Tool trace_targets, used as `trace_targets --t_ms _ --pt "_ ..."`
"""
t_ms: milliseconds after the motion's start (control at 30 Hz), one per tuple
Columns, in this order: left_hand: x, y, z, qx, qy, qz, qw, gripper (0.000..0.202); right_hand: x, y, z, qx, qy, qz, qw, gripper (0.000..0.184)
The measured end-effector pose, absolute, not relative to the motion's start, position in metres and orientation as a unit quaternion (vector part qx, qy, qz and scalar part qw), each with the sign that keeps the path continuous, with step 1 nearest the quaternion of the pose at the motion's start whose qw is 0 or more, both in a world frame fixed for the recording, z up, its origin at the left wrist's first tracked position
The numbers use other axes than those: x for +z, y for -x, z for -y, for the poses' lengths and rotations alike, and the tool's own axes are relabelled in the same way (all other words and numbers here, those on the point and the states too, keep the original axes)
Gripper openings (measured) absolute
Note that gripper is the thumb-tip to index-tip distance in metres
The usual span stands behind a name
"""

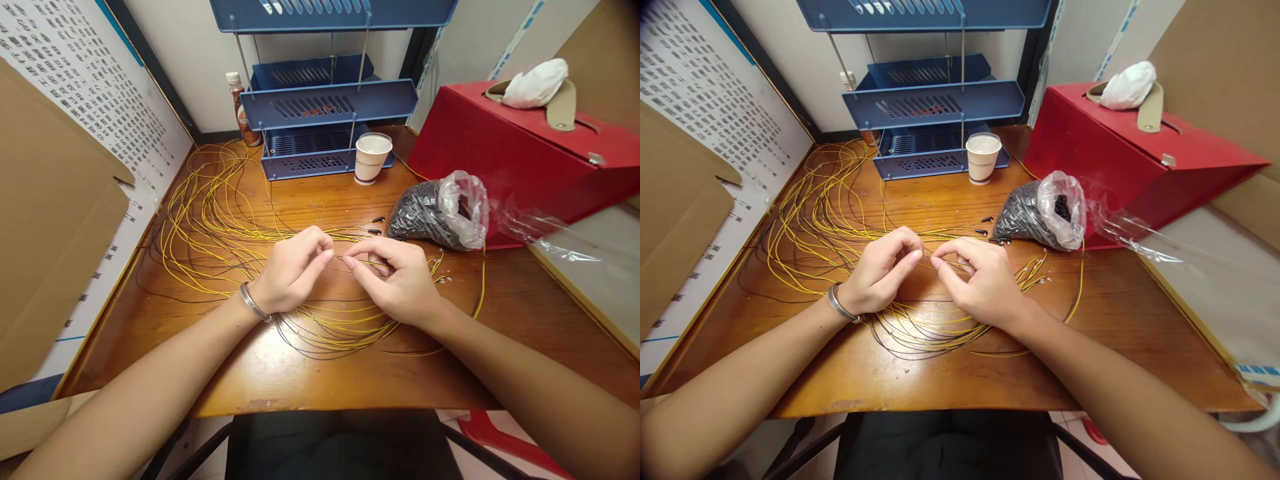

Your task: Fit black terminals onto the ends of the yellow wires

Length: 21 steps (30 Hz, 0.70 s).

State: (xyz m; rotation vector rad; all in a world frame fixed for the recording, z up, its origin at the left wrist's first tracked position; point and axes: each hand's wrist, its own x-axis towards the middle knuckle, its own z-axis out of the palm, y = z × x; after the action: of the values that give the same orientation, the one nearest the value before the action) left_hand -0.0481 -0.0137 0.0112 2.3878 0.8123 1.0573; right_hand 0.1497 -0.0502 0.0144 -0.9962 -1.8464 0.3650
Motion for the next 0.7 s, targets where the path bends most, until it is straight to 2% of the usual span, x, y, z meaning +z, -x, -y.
trace_targets --t_ms 433,700 --pt "0.0155 0.0484 0.0137 0.342 -0.853 -0.303 0.254 0.023 0.0163 -0.149 0.0504 0.151 0.415 0.767 0.466 0.009" --pt "0.0134 0.0453 0.014 0.352 -0.808 -0.327 0.339 0.038 0.0163 -0.1497 0.0509 0.165 0.425 0.756 0.471 0.009"
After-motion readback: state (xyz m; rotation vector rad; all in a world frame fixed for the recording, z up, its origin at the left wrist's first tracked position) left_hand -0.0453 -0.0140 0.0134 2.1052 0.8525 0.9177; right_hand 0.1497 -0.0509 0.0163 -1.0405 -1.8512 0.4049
